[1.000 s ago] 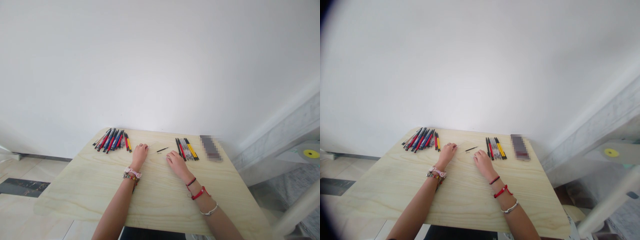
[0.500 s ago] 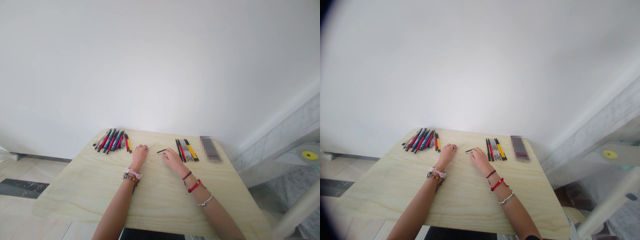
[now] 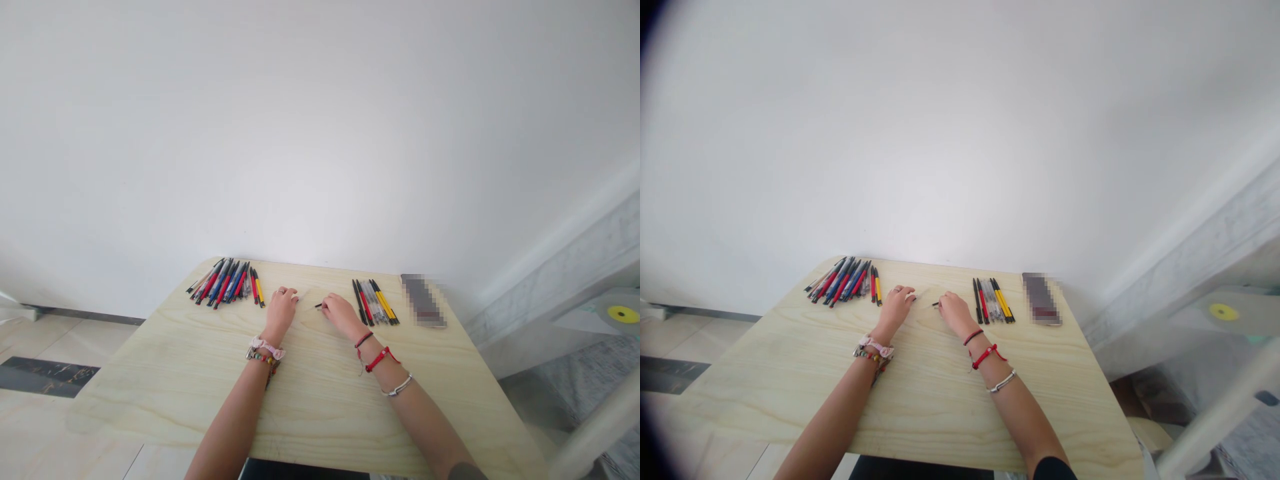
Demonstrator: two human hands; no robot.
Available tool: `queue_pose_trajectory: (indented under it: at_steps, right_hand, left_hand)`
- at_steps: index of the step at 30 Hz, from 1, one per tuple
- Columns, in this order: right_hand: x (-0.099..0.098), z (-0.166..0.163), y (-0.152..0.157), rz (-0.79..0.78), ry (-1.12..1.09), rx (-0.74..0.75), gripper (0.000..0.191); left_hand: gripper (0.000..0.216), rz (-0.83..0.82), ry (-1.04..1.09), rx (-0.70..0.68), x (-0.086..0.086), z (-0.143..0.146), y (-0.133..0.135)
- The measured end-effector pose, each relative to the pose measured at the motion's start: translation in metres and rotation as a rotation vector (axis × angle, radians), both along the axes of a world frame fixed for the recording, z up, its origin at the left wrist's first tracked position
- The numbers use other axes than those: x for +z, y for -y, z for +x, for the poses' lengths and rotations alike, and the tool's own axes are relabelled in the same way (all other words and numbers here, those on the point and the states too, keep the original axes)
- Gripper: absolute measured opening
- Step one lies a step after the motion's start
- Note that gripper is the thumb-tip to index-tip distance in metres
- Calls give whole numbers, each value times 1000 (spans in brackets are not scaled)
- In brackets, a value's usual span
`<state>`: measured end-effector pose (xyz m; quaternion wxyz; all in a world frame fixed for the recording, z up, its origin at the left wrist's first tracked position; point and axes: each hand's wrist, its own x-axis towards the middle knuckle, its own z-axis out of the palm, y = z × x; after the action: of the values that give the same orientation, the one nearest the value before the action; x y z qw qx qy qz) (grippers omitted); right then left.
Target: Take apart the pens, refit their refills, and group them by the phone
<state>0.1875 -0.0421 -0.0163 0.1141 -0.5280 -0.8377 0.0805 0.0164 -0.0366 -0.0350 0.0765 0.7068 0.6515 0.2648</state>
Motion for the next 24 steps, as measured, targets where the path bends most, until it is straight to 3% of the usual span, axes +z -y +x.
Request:
queue_pose_trajectory:
  at_steps: [7,16,24]
  right_hand:
    - [3,12,11,31,-191,10,12]
    - [-1,37,24,39,-426,-126,10]
    - [-6,42,24,90,-611,-216,17]
  left_hand:
    - [17,35,146,-322,2,19,5]
    - [17,-55,-75,-195,6,27,14]
    - [13,-34,-171,-192,3,35,13]
